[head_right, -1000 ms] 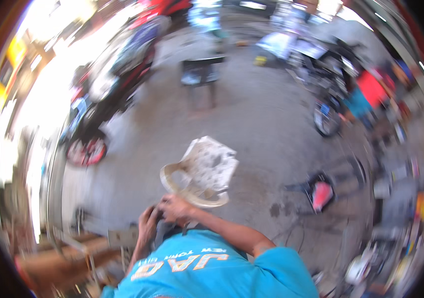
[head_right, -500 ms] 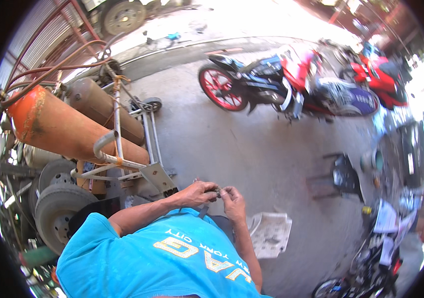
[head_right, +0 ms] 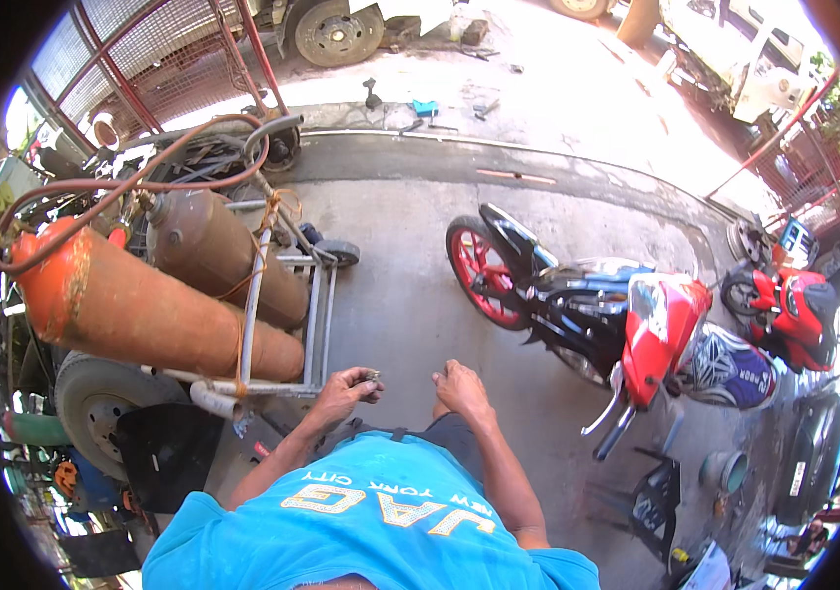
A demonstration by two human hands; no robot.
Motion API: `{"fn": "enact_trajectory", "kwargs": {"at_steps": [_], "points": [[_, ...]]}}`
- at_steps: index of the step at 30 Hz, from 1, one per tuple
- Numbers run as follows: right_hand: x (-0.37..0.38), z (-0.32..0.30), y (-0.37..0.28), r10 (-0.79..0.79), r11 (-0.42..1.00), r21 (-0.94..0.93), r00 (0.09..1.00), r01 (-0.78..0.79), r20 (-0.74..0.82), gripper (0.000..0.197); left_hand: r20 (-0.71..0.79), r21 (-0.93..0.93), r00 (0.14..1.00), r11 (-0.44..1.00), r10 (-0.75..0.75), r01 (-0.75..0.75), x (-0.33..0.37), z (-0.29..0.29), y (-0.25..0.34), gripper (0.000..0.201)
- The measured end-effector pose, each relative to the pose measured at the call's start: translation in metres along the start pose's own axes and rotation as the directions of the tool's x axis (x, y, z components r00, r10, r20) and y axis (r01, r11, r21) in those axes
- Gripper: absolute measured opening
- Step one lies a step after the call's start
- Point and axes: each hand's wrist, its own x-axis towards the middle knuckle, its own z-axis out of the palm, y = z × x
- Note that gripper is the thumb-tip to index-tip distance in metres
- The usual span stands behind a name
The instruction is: The person sits on the floor and uses a wrench to manipulate a small metal part from a toolbox. They then stand, walk to a white vehicle with its hood open, and place the part near the engine bay.
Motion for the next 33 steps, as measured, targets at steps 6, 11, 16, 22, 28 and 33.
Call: {"fn": "enact_trajectory", "kwargs": {"at_steps": [6, 11, 16, 22, 28, 33], "points": [[0.122, -0.074, -0.010, -0.156, 0.985, 0.094, 0.976, 0.142, 0.155, 0.028, -0.322, -0.322, 0.945, 0.945, -0.052, -0.058, 0.104, -0.016, 0.024, 0.018], [0.203, -0.119, -0.023, -0.205, 0.896, 0.437, 0.944, 0.075, 0.257, 0.026, -0.322, -0.267, 0.945, 0.963, -0.053, -0.037, 0.213, -0.019, 0.069, 0.016], [0.289, -0.159, -0.015, -0.086, 0.804, 0.592, 0.973, -0.058, 0.212, 0.022, -0.233, -0.073, 0.968, 0.995, -0.088, 0.073, 0.367, -0.031, 0.118, 0.018], [0.348, -0.207, 0.024, 0.241, 0.553, 0.811, 0.969, -0.188, 0.061, 0.024, -0.057, 0.340, 0.995, 0.936, -0.080, 0.095, 0.510, -0.037, 0.189, 0.025], [0.410, -0.215, 0.029, 0.413, 0.372, 0.893, 0.907, -0.254, 0.085, 0.021, -0.034, 0.464, 0.997, 0.883, -0.063, 0.071, 0.608, -0.071, 0.221, 0.025], [0.515, -0.238, 0.012, 0.378, 0.371, 0.901, 0.923, -0.225, 0.075, 0.023, -0.084, 0.633, 0.993, 0.774, 0.079, -0.008, 0.672, -0.146, 0.228, 0.023]]}}
